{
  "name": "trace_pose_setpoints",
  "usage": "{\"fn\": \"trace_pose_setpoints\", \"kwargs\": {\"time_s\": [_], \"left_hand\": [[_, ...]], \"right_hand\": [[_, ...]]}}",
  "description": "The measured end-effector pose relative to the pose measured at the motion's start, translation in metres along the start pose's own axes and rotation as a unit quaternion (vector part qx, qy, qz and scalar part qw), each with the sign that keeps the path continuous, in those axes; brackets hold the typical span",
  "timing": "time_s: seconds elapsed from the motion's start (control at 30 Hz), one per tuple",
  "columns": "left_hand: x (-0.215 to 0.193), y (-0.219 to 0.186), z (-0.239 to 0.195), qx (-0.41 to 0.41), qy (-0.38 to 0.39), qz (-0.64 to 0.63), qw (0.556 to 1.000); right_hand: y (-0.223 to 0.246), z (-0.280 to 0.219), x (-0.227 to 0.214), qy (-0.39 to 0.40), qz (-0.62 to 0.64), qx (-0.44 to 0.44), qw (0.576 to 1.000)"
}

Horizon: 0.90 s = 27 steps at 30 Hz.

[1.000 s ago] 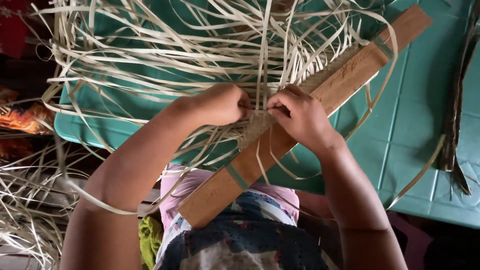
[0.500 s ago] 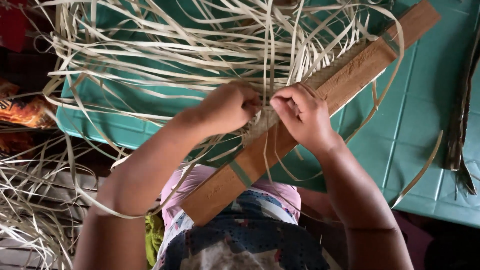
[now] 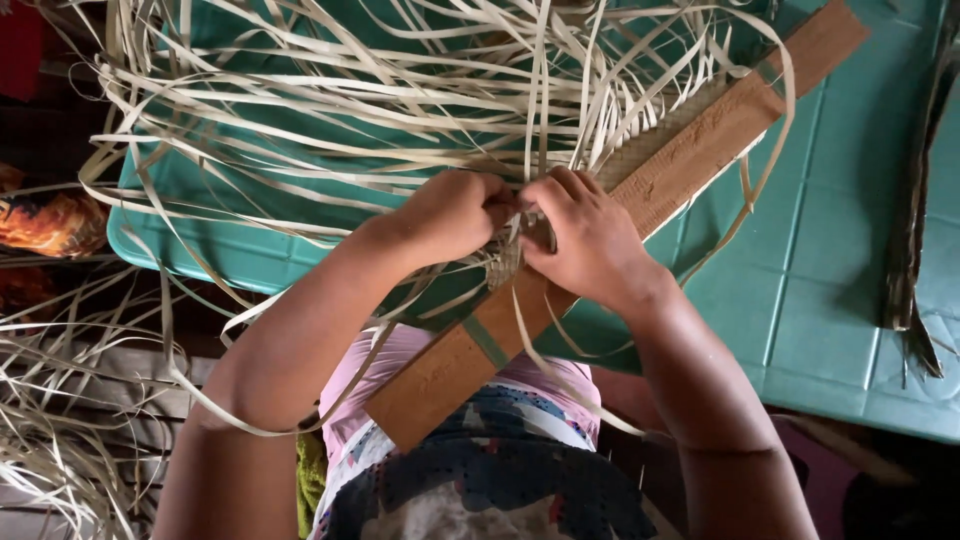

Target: The person weaves dried palm leaves by hand through a wooden frame, repeatedly pulling strands through existing weaves to build up a mat-like structure. The hands work continuously, threading and tightening the fibers without using additional tools.

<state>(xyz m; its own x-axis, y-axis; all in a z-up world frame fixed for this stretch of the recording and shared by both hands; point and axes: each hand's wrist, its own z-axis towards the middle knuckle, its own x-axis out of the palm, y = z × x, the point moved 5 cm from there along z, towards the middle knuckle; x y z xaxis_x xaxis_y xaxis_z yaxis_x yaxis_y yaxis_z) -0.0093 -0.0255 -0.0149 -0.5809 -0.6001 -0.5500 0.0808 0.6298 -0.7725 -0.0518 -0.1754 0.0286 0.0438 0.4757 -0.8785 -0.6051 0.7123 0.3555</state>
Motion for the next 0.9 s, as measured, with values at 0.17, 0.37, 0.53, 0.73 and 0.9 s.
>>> {"fn": "trace_pose_setpoints", "kwargs": {"time_s": [0.17, 0.37, 0.53, 0.73, 0.9], "left_hand": [[-0.002, -0.002, 0.003, -0.002, 0.003, 0.012, 1.000], [0.001, 0.001, 0.007, 0.018, 0.028, 0.031, 0.999], [-0.003, -0.001, 0.003, 0.036, 0.009, 0.015, 0.999], [0.010, 0.010, 0.009, 0.075, -0.047, -0.004, 0.996], [0.007, 0.001, -0.003, 0.082, -0.055, 0.007, 0.995]], "right_hand": [[0.000, 0.001, 0.004, 0.005, -0.012, 0.005, 1.000], [0.001, -0.006, 0.014, -0.048, -0.149, -0.024, 0.987], [-0.020, -0.005, 0.011, -0.048, 0.018, -0.017, 0.999], [-0.040, -0.007, 0.024, -0.063, -0.005, 0.019, 0.998], [-0.033, -0.002, 0.017, -0.048, 0.005, 0.053, 0.997]]}}
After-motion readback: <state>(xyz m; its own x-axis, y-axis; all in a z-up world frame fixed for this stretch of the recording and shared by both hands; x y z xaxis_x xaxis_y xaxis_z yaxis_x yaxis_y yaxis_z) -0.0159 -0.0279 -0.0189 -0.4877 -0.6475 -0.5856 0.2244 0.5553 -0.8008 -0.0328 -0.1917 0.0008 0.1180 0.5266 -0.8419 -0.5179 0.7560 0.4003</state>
